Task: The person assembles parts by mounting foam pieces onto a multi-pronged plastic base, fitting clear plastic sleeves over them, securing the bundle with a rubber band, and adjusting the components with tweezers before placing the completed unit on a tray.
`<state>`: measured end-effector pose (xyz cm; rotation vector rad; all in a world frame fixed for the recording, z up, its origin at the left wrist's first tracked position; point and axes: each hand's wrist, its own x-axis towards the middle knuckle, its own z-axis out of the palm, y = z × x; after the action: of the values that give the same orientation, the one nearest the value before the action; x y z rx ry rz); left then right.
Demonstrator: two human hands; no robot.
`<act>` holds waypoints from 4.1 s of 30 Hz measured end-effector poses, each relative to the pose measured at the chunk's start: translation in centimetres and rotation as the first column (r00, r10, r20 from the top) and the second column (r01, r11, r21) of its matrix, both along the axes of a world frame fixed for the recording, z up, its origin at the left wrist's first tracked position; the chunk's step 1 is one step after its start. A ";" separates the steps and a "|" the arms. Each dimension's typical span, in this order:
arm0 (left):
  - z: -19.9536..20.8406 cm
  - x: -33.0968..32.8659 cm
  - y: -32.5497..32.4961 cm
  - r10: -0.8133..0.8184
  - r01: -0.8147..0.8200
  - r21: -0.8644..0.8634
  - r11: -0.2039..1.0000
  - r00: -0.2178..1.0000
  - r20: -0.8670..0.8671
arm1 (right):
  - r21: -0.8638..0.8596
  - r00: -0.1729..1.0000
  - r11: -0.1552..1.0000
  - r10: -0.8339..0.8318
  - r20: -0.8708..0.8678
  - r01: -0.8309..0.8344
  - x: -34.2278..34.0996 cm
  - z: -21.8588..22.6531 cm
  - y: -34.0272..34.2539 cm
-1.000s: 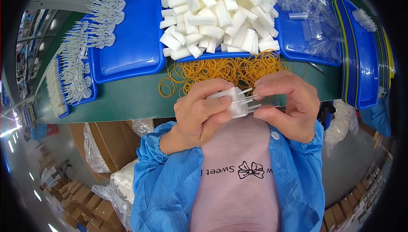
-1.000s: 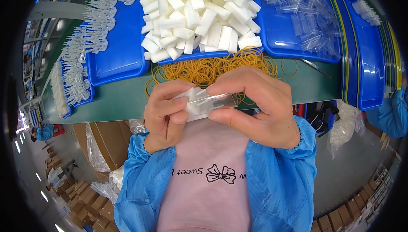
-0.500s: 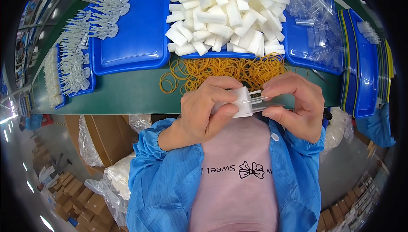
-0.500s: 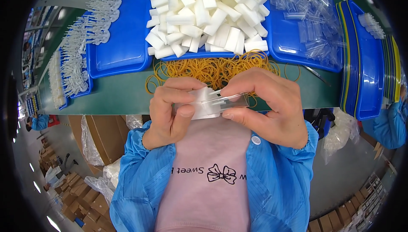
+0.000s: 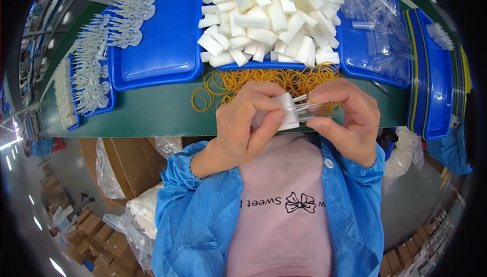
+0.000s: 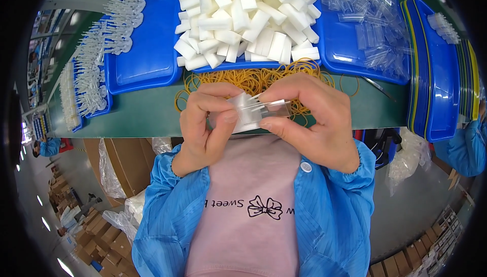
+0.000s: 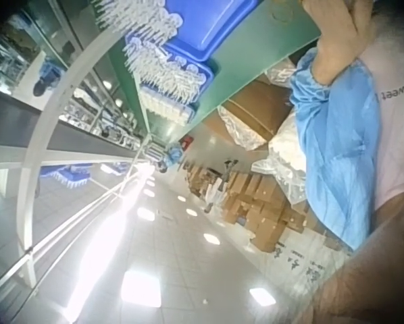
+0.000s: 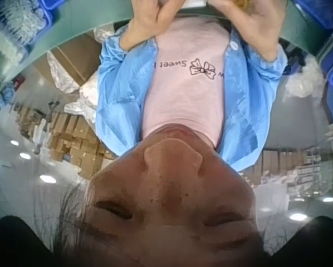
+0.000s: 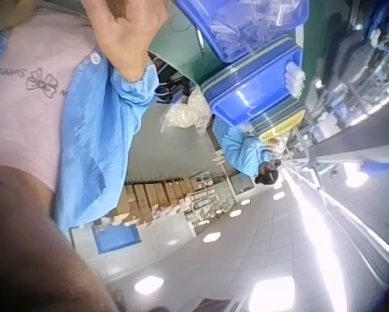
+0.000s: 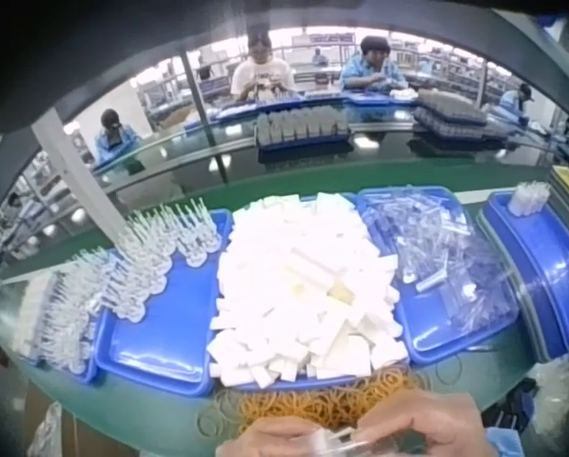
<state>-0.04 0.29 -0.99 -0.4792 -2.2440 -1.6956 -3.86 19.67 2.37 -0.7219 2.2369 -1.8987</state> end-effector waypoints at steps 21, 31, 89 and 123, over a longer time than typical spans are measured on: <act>0.1 0.0 -0.1 0.007 -0.008 0.015 1.000 0.999 0.047 | -0.079 0.976 0.990 0.126 0.177 -0.113 -1.0 -1.2 0.4; -0.4 -0.6 -0.8 0.076 -0.077 -0.003 0.997 0.990 0.115 | 0.035 1.000 0.999 0.004 0.011 -0.005 -1.1 -1.2 -0.6; -1.2 0.6 -0.6 -0.298 -0.056 0.682 0.729 0.871 0.390 | 0.321 0.755 0.770 -0.298 -0.584 0.552 -9.2 -4.1 6.5; 0.9 0.9 0.1 -0.058 0.063 -0.115 0.991 0.997 0.047 | -0.295 0.955 0.926 -0.162 0.250 0.235 -0.7 -1.1 0.1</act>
<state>0.86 0.35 -0.05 -0.5472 -2.3926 -1.6243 -4.57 19.76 1.30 -0.2990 1.9513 -2.3457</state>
